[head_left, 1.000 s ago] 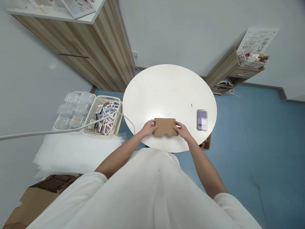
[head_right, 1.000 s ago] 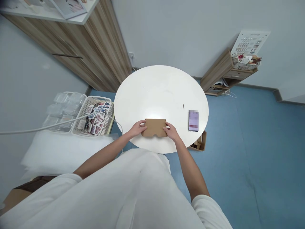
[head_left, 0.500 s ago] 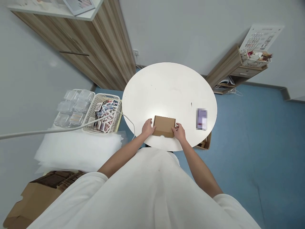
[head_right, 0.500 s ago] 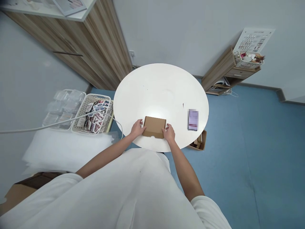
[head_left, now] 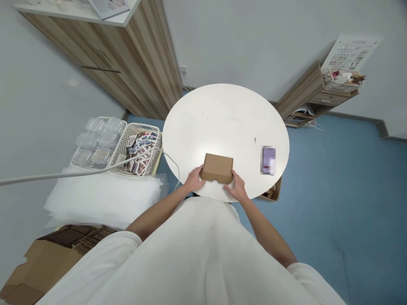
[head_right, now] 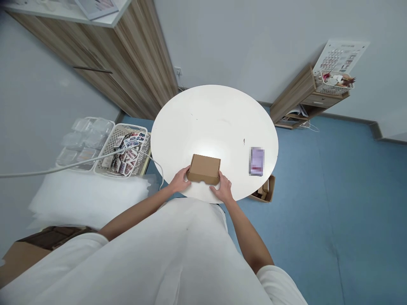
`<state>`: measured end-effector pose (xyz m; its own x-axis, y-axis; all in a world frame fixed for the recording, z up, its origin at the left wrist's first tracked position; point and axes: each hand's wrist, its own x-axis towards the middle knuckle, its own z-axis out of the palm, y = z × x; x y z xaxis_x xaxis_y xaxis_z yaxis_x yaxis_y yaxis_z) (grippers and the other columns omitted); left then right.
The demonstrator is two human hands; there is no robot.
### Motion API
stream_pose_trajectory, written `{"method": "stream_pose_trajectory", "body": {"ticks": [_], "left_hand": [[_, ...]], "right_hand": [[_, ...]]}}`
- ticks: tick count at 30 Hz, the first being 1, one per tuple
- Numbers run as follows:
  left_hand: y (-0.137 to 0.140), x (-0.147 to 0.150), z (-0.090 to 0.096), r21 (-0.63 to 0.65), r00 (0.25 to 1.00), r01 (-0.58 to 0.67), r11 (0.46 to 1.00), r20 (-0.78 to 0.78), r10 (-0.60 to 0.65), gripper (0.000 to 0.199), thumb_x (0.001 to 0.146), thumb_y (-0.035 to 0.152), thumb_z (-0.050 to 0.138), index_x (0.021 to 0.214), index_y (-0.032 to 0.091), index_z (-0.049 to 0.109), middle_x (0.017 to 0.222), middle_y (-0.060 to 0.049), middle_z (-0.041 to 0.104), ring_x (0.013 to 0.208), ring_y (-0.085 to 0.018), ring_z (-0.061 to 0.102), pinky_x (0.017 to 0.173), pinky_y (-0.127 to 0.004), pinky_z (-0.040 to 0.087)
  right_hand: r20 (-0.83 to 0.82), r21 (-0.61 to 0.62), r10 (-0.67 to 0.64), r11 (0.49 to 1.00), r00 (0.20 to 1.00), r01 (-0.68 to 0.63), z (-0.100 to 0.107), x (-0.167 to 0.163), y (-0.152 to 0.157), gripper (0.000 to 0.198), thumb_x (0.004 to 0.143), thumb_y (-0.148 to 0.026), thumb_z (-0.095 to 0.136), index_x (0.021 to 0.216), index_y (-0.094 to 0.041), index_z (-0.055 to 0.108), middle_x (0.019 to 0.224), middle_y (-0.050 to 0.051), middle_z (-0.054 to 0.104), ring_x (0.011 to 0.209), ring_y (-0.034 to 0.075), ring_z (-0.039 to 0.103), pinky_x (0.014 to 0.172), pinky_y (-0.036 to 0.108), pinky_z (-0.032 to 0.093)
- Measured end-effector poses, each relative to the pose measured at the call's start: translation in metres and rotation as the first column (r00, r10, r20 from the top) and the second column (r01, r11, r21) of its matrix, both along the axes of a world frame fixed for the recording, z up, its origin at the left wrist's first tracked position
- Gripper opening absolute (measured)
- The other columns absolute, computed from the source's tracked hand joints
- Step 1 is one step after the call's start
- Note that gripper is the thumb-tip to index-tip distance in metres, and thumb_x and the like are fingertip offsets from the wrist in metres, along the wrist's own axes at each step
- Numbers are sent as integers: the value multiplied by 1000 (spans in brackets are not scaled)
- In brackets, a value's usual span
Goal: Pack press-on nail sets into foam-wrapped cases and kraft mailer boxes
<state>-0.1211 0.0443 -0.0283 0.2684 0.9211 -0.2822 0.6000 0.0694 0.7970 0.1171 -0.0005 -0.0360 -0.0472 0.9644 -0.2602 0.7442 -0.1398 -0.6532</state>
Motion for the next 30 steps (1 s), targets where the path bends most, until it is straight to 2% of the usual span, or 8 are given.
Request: {"method": "stream_pose_trajectory", "body": {"ticks": [3, 6, 9, 12, 15, 21, 26, 30], "left_hand": [[7, 5, 7, 91, 1000, 30, 995, -9, -29, 72, 63, 19, 57, 131, 20, 35, 105, -8, 54, 97, -23, 52, 85, -36, 42], [21, 13, 15, 71, 999, 28, 997, -29, -26, 58, 69, 26, 55, 125, 19, 42, 101, -7, 53, 86, -20, 55, 77, -32, 44], [40, 23, 22, 62, 994, 44, 997, -100, -38, 28, 81, 33, 42, 99, 19, 57, 85, -6, 55, 78, -20, 55, 70, -32, 42], [55, 30, 26, 50, 979, 50, 998, -198, -39, 30, 85, 34, 33, 84, 18, 58, 78, -8, 57, 77, -23, 55, 67, -33, 40], [61, 32, 29, 36, 960, 47, 998, -278, -35, 30, 86, 36, 34, 89, 17, 57, 82, -10, 57, 79, -25, 55, 68, -33, 39], [57, 37, 33, 123, 950, 23, 992, -311, 16, 44, 87, 36, 36, 125, 15, 39, 97, -11, 51, 84, -24, 54, 70, -33, 41], [57, 37, 32, 225, 964, 25, 974, -263, 36, 42, 84, 30, 41, 124, 16, 43, 91, -9, 52, 87, -23, 52, 75, -34, 41], [59, 35, 34, 234, 982, -6, 972, -181, 49, 39, 82, 26, 45, 120, 19, 47, 90, -8, 56, 87, -23, 52, 79, -35, 41]], "right_hand": [[-68, 19, -24, 999, 997, 26, 11, 10, 11, 79, 71, -50, 55, 138, -25, 22, 115, 9, 50, 109, 26, 46, 95, 44, 33], [-125, 8, -45, 999, 991, 46, 25, 22, 27, 75, 74, -54, 51, 137, -22, 26, 109, 9, 49, 103, 24, 48, 90, 39, 38], [-136, -45, -57, 998, 989, 51, 36, 28, 44, 62, 81, -55, 40, 133, -22, 35, 104, 8, 51, 100, 22, 49, 88, 37, 38], [-134, -79, -73, 995, 988, 62, 44, 30, 58, 51, 85, -55, 29, 120, -24, 48, 98, 7, 54, 99, 22, 50, 87, 36, 38], [-118, -82, -78, 994, 990, 68, 50, 32, 68, 48, 85, -57, 27, 101, -24, 58, 90, 7, 58, 94, 23, 51, 83, 34, 39], [-109, -82, -121, 990, 987, 113, 62, 32, 80, 48, 82, -59, 31, 79, -23, 63, 78, 4, 62, 84, 22, 54, 72, 30, 40], [-78, -92, -171, 982, 982, 163, 69, 29, 85, 48, 81, -57, 32, 71, -23, 64, 65, 1, 60, 66, 18, 54, 60, 28, 39], [-97, -85, -161, 985, 982, 153, 67, 30, 84, 44, 80, -55, 36, 74, -24, 67, 72, 2, 65, 73, 19, 58, 65, 30, 42]]}}
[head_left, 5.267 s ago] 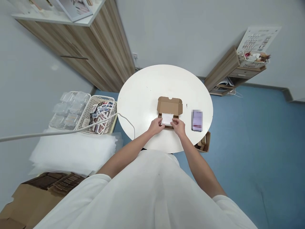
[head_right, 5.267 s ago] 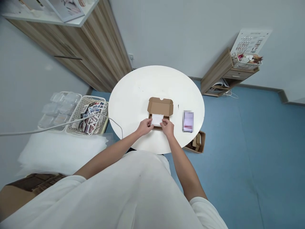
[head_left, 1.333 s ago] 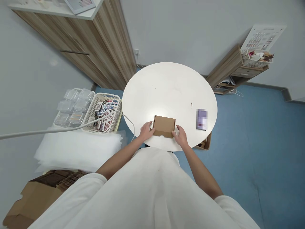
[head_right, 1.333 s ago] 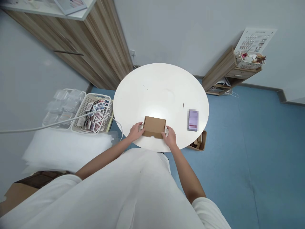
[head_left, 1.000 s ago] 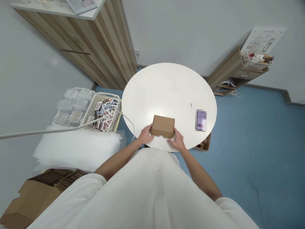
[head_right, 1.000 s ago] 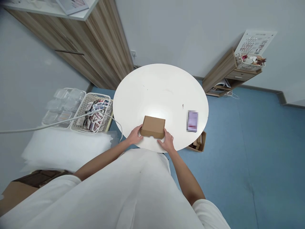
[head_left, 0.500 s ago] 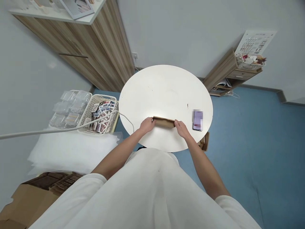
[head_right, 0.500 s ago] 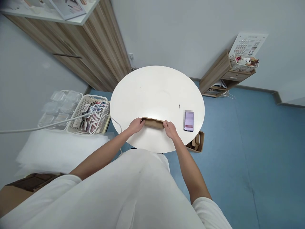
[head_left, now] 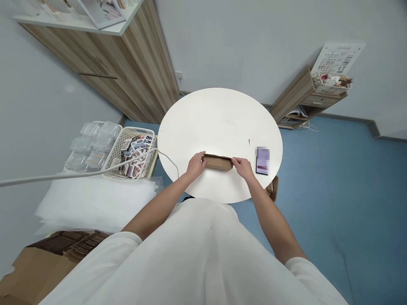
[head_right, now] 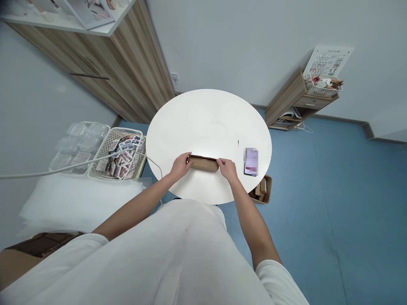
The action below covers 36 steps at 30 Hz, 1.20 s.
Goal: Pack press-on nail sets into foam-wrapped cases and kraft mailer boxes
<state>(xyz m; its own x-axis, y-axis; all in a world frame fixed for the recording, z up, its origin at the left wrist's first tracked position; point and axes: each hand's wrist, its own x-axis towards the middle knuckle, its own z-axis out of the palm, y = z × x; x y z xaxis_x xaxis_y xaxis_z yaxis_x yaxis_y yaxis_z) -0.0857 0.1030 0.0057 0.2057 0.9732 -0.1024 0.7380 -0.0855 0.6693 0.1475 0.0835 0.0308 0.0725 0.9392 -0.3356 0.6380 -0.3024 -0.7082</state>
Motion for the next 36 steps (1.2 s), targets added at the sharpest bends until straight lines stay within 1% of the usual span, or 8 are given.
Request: {"method": "stream_pose_trajectory", "body": {"ticks": [4, 6, 19, 25, 28, 31, 34, 36], "left_hand": [[-3, -2, 3, 1, 999, 13, 1000, 52, -13, 40, 79, 28, 49, 119, 20, 49, 89, -6, 58, 84, -21, 53, 80, -35, 41], [-5, -3, 3, -1, 996, 22, 1000, 83, -22, 41, 79, 31, 49, 119, 20, 50, 87, -5, 59, 79, -19, 54, 78, -34, 42], [2, -12, 7, -74, 1000, 11, 997, -15, -12, 36, 75, 20, 52, 109, 20, 59, 88, -4, 64, 73, -18, 58, 78, -33, 44], [-9, -8, 9, -140, 992, -62, 988, 102, 76, 40, 72, 33, 57, 110, 20, 58, 95, -5, 61, 76, -17, 58, 78, -31, 45], [-8, -9, 8, -294, 944, -169, 941, 227, 240, 48, 74, 50, 53, 111, 20, 57, 103, -6, 60, 78, -17, 59, 73, -30, 46], [-2, -11, 7, -501, 888, -208, 840, 265, 377, 50, 75, 58, 46, 107, 22, 58, 108, -7, 60, 79, -16, 61, 67, -28, 45], [7, -13, 7, -634, 891, -148, 759, 247, 380, 48, 70, 59, 53, 99, 21, 61, 107, -8, 63, 81, -17, 61, 65, -26, 44], [10, -15, 8, -640, 902, -118, 759, 250, 351, 48, 67, 55, 59, 98, 19, 62, 104, -9, 64, 83, -18, 62, 65, -26, 43]], "right_hand": [[-131, -23, -88, 996, 987, 85, -8, 5, -5, 40, 75, -52, 50, 98, -25, 66, 108, 3, 64, 99, 23, 57, 84, 35, 44], [-199, -57, -129, 991, 971, 120, -11, 7, -8, 43, 72, -51, 53, 105, -25, 64, 116, 3, 61, 101, 23, 58, 86, 37, 44], [-170, -7, -77, 997, 982, 77, -18, 11, -13, 42, 72, -45, 57, 106, -22, 64, 89, 4, 68, 81, 19, 61, 79, 35, 47], [-258, -4, -74, 997, 963, 75, -19, 15, -17, 47, 68, -47, 61, 107, -21, 63, 96, 5, 66, 78, 17, 58, 76, 34, 46], [-399, -152, -167, 982, 901, 115, -18, 19, -13, 50, 71, -56, 54, 107, -22, 61, 109, 6, 61, 78, 15, 60, 68, 29, 47], [-430, -334, -238, 938, 871, 92, -16, 19, -6, 48, 73, -58, 51, 106, -25, 59, 117, 6, 57, 74, 13, 62, 61, 24, 46], [-414, -414, -213, 910, 885, 26, -16, 16, -2, 42, 71, -54, 57, 101, -25, 61, 115, 5, 59, 72, 13, 64, 59, 23, 45], [-388, -408, -209, 912, 897, 36, -18, 14, -1, 38, 70, -50, 60, 97, -23, 62, 109, 6, 62, 71, 13, 64, 59, 23, 46]]}}
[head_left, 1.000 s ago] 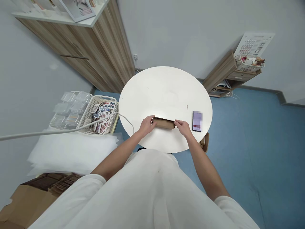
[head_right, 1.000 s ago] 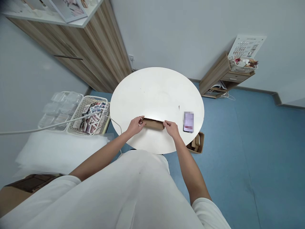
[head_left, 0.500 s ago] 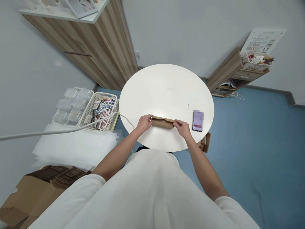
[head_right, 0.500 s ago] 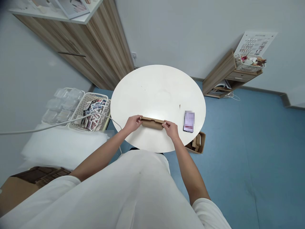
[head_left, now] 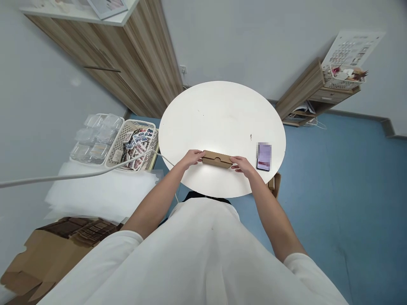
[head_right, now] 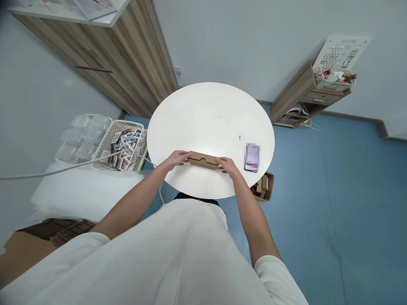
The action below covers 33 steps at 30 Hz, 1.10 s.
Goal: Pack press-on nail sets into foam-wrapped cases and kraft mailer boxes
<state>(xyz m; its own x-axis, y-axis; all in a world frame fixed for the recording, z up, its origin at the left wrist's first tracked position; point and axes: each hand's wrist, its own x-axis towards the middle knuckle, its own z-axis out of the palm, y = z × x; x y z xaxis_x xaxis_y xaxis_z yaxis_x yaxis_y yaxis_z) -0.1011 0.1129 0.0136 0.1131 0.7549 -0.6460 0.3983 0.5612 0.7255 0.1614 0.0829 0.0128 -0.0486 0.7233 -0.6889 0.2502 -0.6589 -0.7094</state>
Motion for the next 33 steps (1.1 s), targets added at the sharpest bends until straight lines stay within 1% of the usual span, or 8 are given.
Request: {"method": "stream_pose_trajectory", "body": {"ticks": [6, 11, 14, 20, 24, 27, 30, 33], "left_hand": [[-3, -3, -8, 170, 993, 117, 979, -25, -114, 36, 69, 42, 61, 94, 17, 64, 98, -9, 66, 83, -21, 63, 70, -29, 45], [-32, 5, -22, 344, 998, 28, 939, 36, -43, 32, 68, 21, 61, 99, 18, 58, 107, -8, 63, 93, -19, 61, 77, -29, 47], [-56, 11, -33, 336, 996, -16, 942, 87, -14, 29, 67, 22, 63, 95, 18, 56, 107, -8, 63, 101, -20, 59, 79, -29, 48], [-82, 19, -56, 314, 1000, -17, 949, -6, 19, 28, 65, 24, 68, 88, 17, 54, 99, -8, 63, 96, -19, 60, 78, -32, 49], [-84, 23, -62, 347, 999, 15, 938, -54, 4, 40, 64, 19, 68, 100, 17, 51, 100, -8, 62, 92, -18, 59, 82, -33, 47], [-79, 26, -60, 357, 993, 91, 930, -104, -58, 54, 65, 17, 66, 116, 18, 46, 103, -8, 60, 94, -19, 58, 82, -33, 46], [-73, 30, -57, 336, 982, 166, 927, -141, -125, 58, 65, 16, 63, 120, 19, 45, 104, -9, 59, 94, -20, 57, 79, -32, 47], [-69, 42, -56, 343, 979, 180, 922, -152, -134, 59, 65, 14, 61, 122, 19, 44, 107, -9, 56, 94, -19, 56, 77, -30, 47]], "right_hand": [[106, 178, -65, 983, 992, 45, -8, -9, -11, 31, 70, -42, 62, 93, -21, 64, 101, 7, 65, 78, 17, 63, 62, 29, 51], [35, 375, -230, 905, 973, 201, -22, -22, -50, 38, 70, -36, 62, 105, -21, 60, 119, 7, 57, 97, 20, 60, 80, 36, 51], [-1, 433, -380, 834, 925, 343, -39, -31, -79, 35, 67, -36, 64, 98, -19, 61, 126, 10, 51, 104, 22, 57, 90, 39, 47], [25, 537, -526, 724, 850, 432, -63, -46, -112, 25, 66, -31, 62, 88, -18, 59, 113, 10, 54, 106, 21, 54, 92, 40, 46], [53, 481, -534, 754, 844, 447, -66, -47, -114, 44, 66, -26, 60, 108, -21, 52, 114, 8, 52, 107, 20, 52, 89, 38, 48], [130, 402, -485, 823, 865, 401, -67, -41, -109, 59, 62, -23, 62, 119, -21, 47, 115, 8, 50, 105, 21, 52, 85, 37, 49], [192, 342, -404, 882, 894, 326, -66, -33, -102, 59, 59, -20, 63, 117, -22, 51, 115, 7, 49, 96, 20, 55, 85, 38, 48], [189, 358, -415, 873, 890, 331, -60, -23, -101, 58, 60, -21, 61, 117, -21, 51, 114, 8, 50, 91, 18, 56, 84, 36, 48]]}}
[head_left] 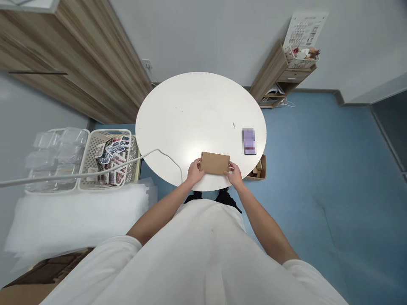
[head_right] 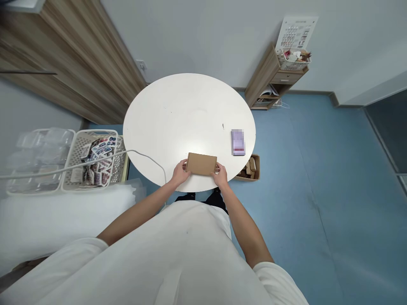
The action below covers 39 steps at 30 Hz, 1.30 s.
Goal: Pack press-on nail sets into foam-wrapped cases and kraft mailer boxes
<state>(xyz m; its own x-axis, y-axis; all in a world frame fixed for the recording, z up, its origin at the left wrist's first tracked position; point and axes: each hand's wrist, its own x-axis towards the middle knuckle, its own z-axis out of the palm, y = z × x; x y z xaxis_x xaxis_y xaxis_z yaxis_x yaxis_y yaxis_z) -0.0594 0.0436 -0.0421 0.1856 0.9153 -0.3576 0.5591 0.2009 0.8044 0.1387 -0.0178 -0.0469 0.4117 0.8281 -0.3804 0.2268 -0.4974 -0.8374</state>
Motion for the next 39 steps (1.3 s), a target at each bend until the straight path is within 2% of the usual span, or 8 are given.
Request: {"method": "stream_pose_trajectory", "body": {"ticks": [5, 12, 18, 23, 30, 32, 35, 39], "left_hand": [[-8, 60, 8, 27, 999, 19, 999, 46, -20, 59, 66, 15, 59, 123, 21, 43, 110, -9, 51, 94, -18, 55, 75, -29, 48], [-28, 200, 18, 55, 947, 246, 968, 201, -252, 58, 70, 25, 60, 125, 21, 43, 116, -10, 47, 99, -19, 53, 74, -29, 48], [-32, 300, 1, -14, 895, 435, 900, 116, -431, 57, 71, 30, 60, 125, 17, 45, 113, -12, 53, 103, -22, 53, 91, -36, 40], [-25, 354, -3, -34, 868, 492, 870, 101, -487, 56, 74, 36, 56, 126, 18, 45, 113, -12, 55, 106, -25, 52, 91, -38, 40], [-15, 380, -7, -44, 862, 507, 861, 24, -507, 68, 68, 38, 62, 128, 14, 41, 133, -16, 42, 126, -31, 36, 101, -39, 32], [-18, 373, -7, -42, 862, 507, 861, 6, -508, 66, 68, 37, 63, 127, 14, 42, 135, -17, 40, 128, -31, 34, 103, -41, 28], [-24, 354, 1, -37, 862, 506, 862, 40, -505, 58, 71, 34, 61, 124, 15, 45, 132, -15, 45, 122, -28, 42, 100, -39, 34], [-28, 315, 20, -39, 913, 387, 921, 157, -377, 43, 76, 31, 55, 118, 19, 51, 113, -9, 59, 97, -19, 59, 83, -32, 47]], "right_hand": [[64, 98, -175, 981, 982, 169, 16, 41, -21, 52, 69, -35, 58, 118, -20, 50, 111, 9, 51, 93, 19, 54, 78, 34, 49], [213, 194, -474, 877, 854, 439, 14, 151, -70, 56, 74, -45, 53, 122, -18, 46, 110, 11, 46, 95, 20, 50, 87, 36, 43], [204, 110, -521, 853, 829, 509, -4, 233, -102, 65, 73, -48, 52, 130, -19, 40, 112, 11, 40, 106, 23, 45, 92, 38, 41], [235, 59, -487, 871, 841, 487, -13, 279, -104, 73, 71, -46, 55, 134, -16, 33, 112, 11, 37, 110, 24, 43, 98, 39, 35], [294, 55, -451, 888, 843, 456, -22, 301, -104, 73, 69, -41, 57, 134, -14, 34, 118, 14, 37, 119, 28, 34, 103, 43, 28], [292, 61, -428, 901, 855, 430, -23, 296, -107, 68, 71, -39, 55, 131, -16, 37, 119, 14, 38, 119, 28, 35, 102, 44, 29], [279, 121, -377, 926, 883, 357, -18, 282, -104, 57, 74, -36, 51, 128, -18, 40, 117, 13, 42, 115, 25, 41, 98, 43, 35], [258, 274, -195, 954, 946, 122, -1, 252, -79, 45, 78, -31, 47, 121, -20, 46, 113, 11, 47, 102, 21, 49, 90, 39, 42]]}}
